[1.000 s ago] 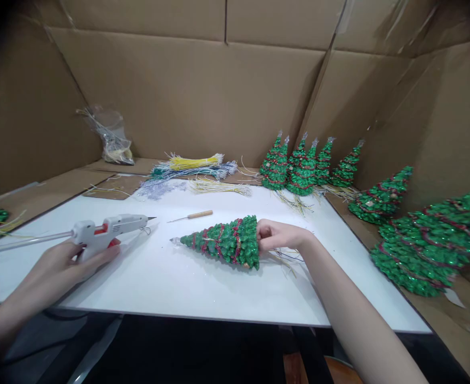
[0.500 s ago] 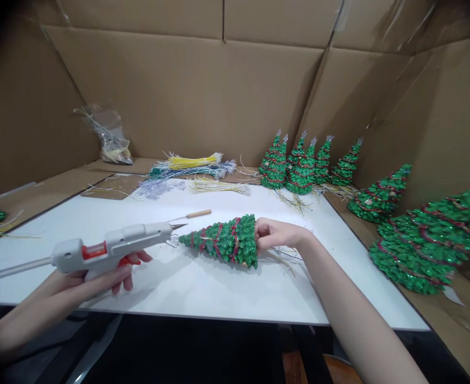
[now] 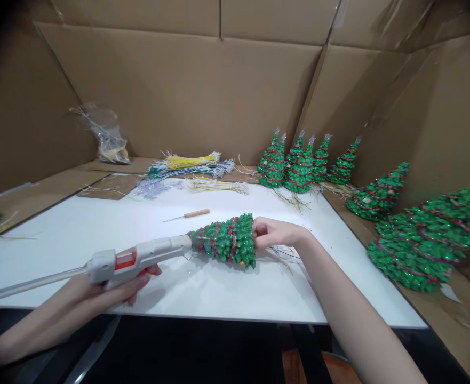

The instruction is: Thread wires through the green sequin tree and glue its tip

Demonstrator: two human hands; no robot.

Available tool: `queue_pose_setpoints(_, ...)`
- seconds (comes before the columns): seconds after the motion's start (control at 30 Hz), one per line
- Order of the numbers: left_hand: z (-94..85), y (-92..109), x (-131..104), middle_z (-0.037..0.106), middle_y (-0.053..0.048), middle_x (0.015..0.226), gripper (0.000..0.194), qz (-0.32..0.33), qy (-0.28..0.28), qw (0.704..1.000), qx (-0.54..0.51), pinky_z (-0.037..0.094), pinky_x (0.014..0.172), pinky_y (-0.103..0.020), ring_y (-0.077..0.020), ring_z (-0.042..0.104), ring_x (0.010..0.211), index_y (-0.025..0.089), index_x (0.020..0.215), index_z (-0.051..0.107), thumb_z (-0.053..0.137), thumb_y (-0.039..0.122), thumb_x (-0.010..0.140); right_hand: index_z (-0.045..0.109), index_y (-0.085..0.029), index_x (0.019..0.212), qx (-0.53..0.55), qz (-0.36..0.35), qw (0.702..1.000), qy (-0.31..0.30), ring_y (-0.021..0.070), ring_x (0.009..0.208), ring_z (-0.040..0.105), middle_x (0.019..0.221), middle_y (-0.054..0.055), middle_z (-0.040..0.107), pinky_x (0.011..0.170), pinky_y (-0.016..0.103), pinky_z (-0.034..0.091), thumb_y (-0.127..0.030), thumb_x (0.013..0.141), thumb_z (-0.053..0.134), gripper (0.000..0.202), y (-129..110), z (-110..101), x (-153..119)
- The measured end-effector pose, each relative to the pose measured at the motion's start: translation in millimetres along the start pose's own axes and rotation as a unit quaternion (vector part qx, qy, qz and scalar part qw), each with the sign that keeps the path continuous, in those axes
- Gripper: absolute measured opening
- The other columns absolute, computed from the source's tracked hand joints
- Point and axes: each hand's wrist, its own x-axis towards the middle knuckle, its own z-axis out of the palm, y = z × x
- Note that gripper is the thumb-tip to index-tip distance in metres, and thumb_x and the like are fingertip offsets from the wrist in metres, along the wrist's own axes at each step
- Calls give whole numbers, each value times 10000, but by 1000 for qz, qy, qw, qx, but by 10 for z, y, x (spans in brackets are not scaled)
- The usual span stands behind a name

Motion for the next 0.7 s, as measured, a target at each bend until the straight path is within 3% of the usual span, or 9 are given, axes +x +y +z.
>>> queue_pose_setpoints(0.13,30,-49,22,675,-56,960,517,8,6,1000,7,528,855,-312,-228,649,882,246,1104,666,498,658,839,646,-107,752,17,10,1000,7,154,703,555,703,24,582,711,283,475,-278,724,624,175,0,5,-4)
queue_pose_setpoints(0.5,77,-67,39,664,-49,929,498,39,56,997,40,548,743,-276,-191,629,754,232,1054,672,494,646,841,685,-94,834,14,-3,1000,2,148,725,565,759,36,626,721,270,477,-293,755,622,223,8,-4,-4)
queue_pose_setpoints(0.7,47,-12,19,665,-57,871,469,55,55,995,66,540,784,-293,-204,625,775,221,1014,687,469,611,874,670,-102,802,22,2,1000,1,156,723,574,733,26,608,725,282,487,-297,745,639,205,11,-1,-4)
